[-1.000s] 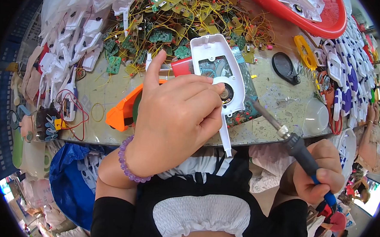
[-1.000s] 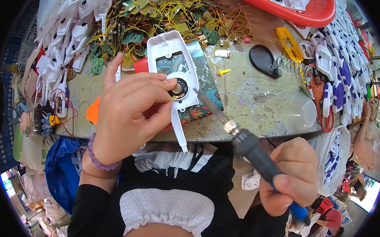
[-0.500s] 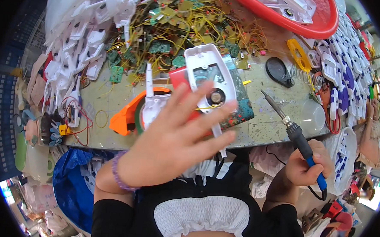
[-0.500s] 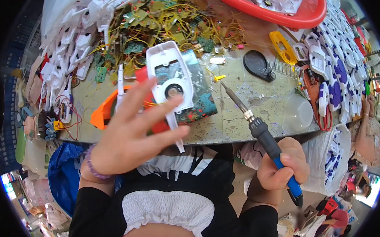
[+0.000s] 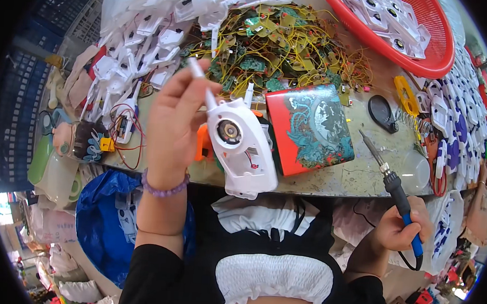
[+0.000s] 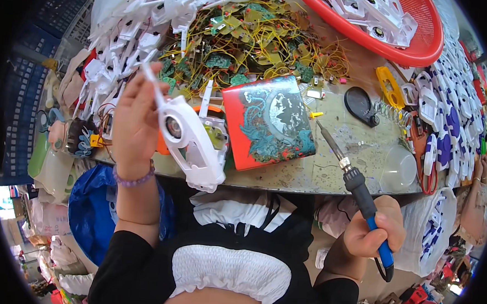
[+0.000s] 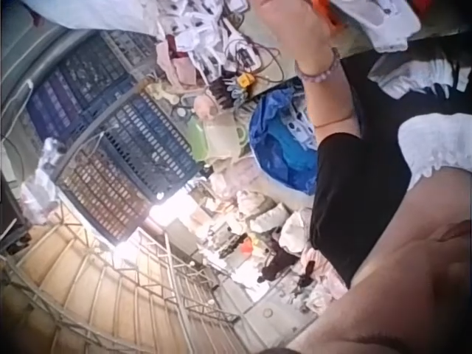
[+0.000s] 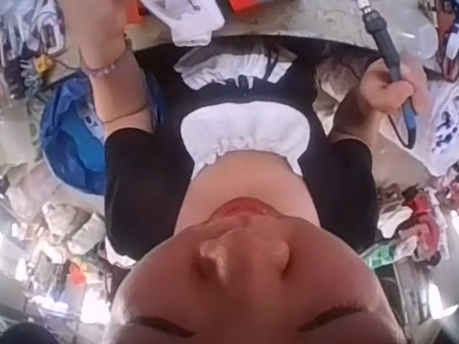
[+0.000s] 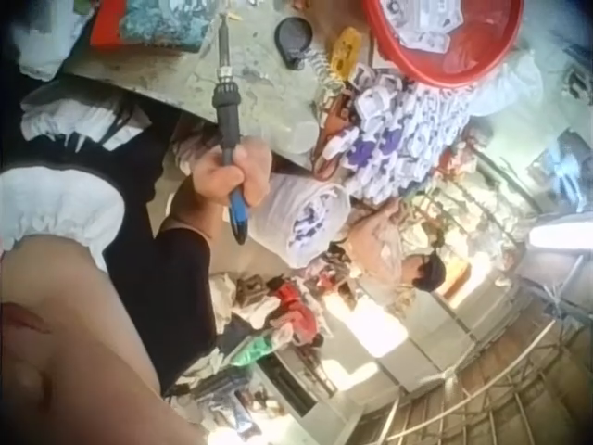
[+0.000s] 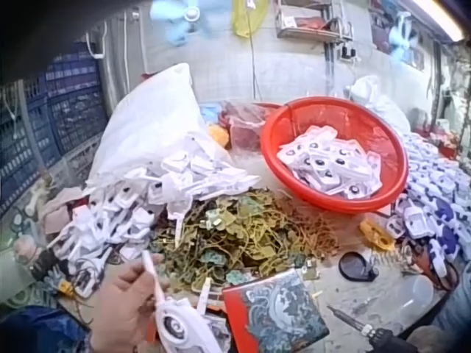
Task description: Assembling electronic components by soldering wires to a PCB and placing it in a housing.
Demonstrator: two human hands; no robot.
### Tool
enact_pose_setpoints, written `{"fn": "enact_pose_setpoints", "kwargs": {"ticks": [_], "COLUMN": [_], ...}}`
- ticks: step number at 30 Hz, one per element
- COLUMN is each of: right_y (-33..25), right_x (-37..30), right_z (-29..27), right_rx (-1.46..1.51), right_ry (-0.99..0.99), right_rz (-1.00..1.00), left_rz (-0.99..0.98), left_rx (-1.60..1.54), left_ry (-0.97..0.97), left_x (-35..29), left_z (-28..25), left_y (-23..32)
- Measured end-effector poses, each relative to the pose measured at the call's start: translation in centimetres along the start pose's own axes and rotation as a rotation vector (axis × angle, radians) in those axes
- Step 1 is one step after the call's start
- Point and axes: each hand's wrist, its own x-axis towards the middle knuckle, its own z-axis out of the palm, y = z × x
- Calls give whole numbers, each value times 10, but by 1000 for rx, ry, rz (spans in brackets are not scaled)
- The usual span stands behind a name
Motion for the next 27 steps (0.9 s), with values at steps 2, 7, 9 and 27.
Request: {"fn": "enact_pose_setpoints", "kwargs": {"ticks": [2,7,9,27], "right_y": [-1,-3,-4,93], "right_x": [-1,-3,-4,86], "right_z": [-1,10,10,-35], "right_rx": [8,-32,-41,-364], "right_ry": [-44,-13,-3,184], "right_rz": [-6,-21,-23,627], "left_rz": [-149,-29,25,-333], "left_rx": [87,487,714,359], "left_ry": [-130,-194,-237,-263], "left_x": [9,16,22,-7], "left_z": [-9,-3,0,-13], "left_y": [-4,-25,-29,4]}}
